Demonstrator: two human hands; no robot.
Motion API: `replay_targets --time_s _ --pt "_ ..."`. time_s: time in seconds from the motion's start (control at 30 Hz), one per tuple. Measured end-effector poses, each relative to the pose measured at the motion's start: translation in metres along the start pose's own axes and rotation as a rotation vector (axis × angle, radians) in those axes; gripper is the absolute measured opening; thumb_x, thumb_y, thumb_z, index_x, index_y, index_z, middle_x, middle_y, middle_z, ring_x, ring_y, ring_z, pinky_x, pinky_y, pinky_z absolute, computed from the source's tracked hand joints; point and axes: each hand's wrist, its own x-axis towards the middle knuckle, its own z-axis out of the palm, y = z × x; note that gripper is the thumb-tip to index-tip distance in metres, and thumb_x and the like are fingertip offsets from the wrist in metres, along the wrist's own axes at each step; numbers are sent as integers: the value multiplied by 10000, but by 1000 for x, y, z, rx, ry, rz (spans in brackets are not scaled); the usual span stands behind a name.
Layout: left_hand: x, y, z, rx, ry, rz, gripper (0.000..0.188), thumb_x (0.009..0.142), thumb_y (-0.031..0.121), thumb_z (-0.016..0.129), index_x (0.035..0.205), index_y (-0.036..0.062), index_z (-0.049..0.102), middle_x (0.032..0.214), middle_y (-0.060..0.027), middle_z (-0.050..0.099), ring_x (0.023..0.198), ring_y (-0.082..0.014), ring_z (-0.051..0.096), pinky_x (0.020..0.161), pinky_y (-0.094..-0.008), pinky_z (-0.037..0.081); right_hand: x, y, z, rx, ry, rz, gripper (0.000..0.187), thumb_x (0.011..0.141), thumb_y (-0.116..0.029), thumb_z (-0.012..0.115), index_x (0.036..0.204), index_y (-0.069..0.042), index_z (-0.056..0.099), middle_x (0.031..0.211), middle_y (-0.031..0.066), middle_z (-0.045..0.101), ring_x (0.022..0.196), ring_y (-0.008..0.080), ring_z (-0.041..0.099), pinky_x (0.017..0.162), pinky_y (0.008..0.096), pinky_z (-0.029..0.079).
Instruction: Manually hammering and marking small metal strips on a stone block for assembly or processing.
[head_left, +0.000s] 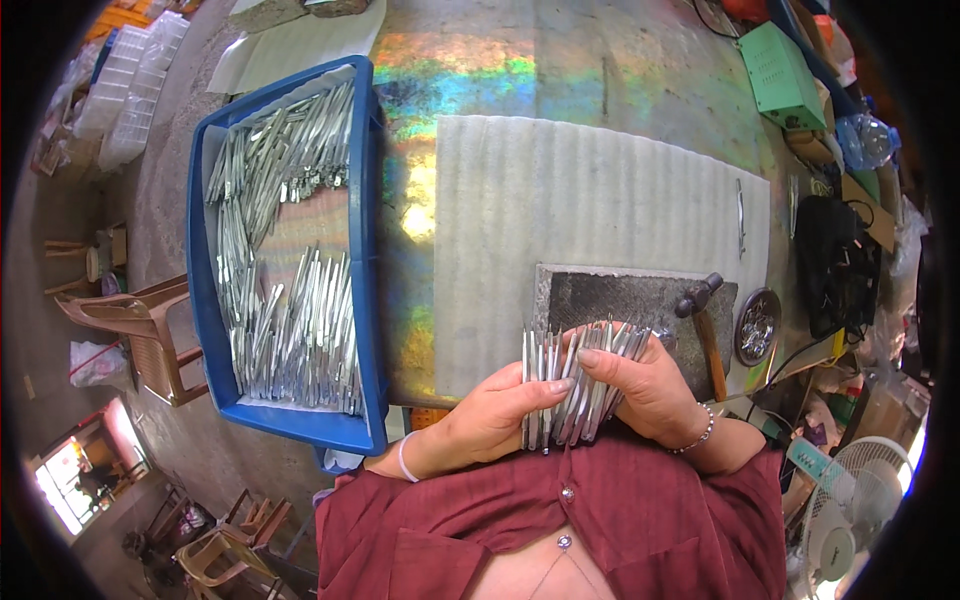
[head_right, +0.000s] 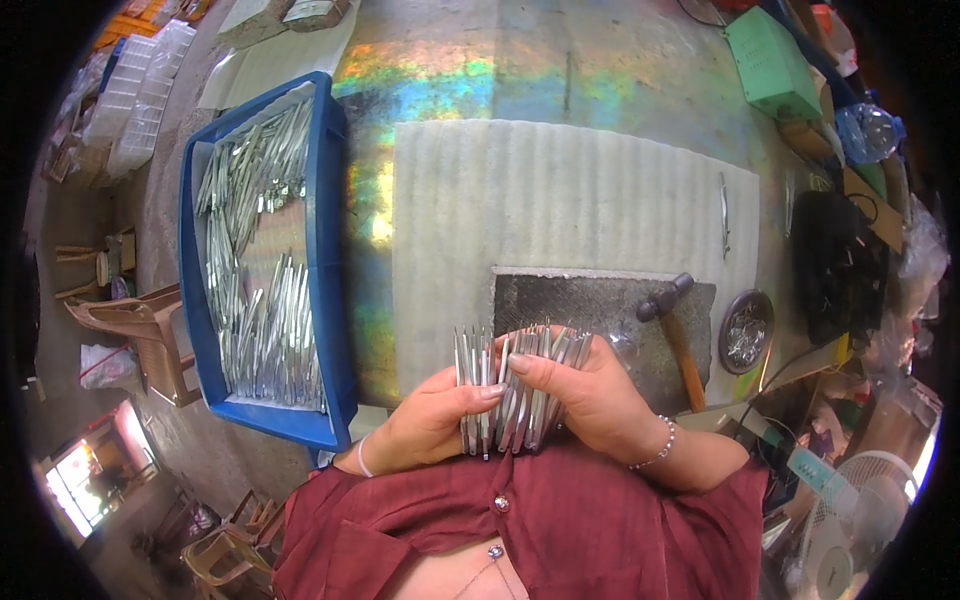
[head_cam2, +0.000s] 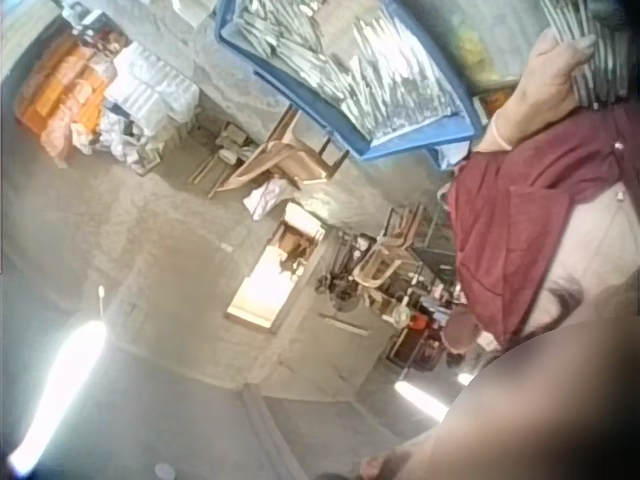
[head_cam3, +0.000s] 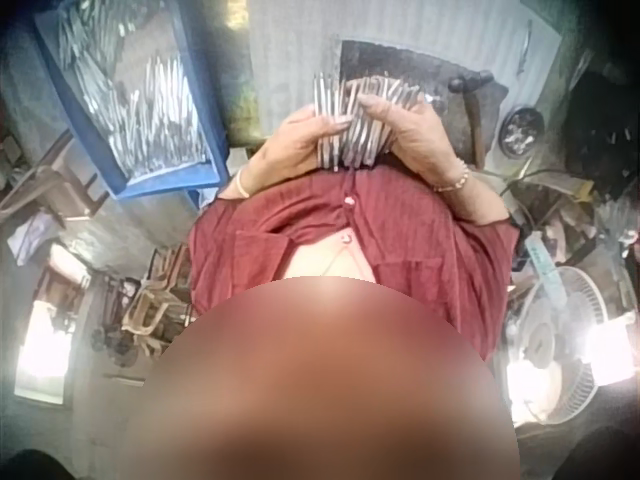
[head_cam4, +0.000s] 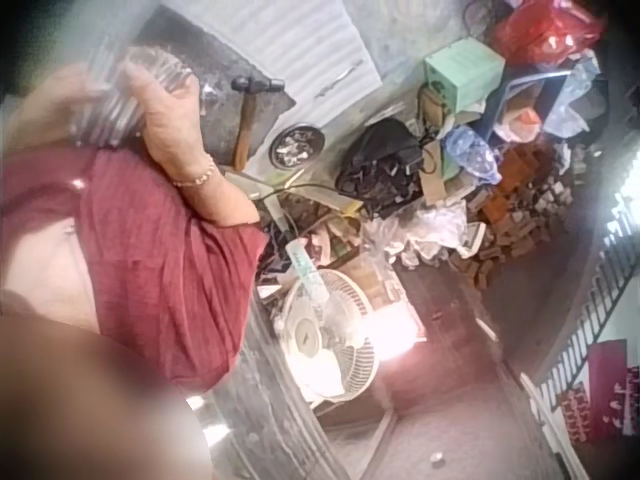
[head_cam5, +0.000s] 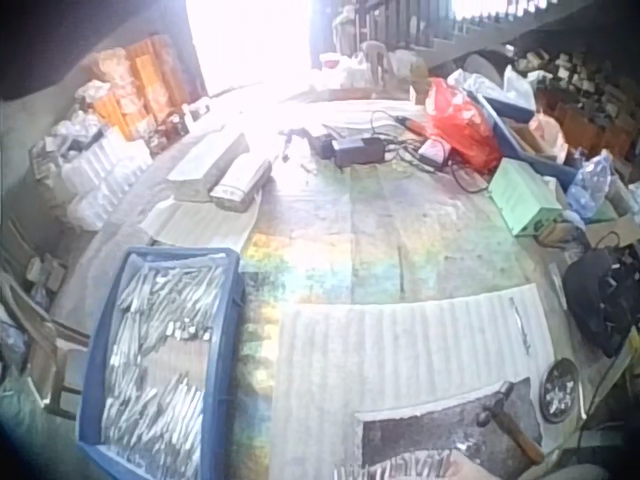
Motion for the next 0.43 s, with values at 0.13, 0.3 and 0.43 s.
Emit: replay_targets --time_s 0.13,0.3,0.43 --pt "4 5 -1 -16 -34 36 289 968 124 469 1224 -9 466 1092 -97 598 965 -182 612 822 -341 522 9 -6 4 24 4 -15 206 896 -89 598 1079 5 610 967 61 654 869 119 621 767 269 509" --pt "6 12 -3 -16 -84 70 296 970 144 475 1224 -9 466 1089 -94 598 959 -179 613 817 -333 526 16 -15 10 -41 0 -2 191 897 -92 595 1064 0 611 965 61 656 863 121 623 754 266 513" --pt "10 19 -8 -36 -101 106 314 968 157 484 1235 -7 455 1095 -100 595 959 -181 614 816 -326 527 26 -21 18 -72 8 -21 221 895 -97 597 1091 6 604 968 58 657 857 121 625 753 269 516"
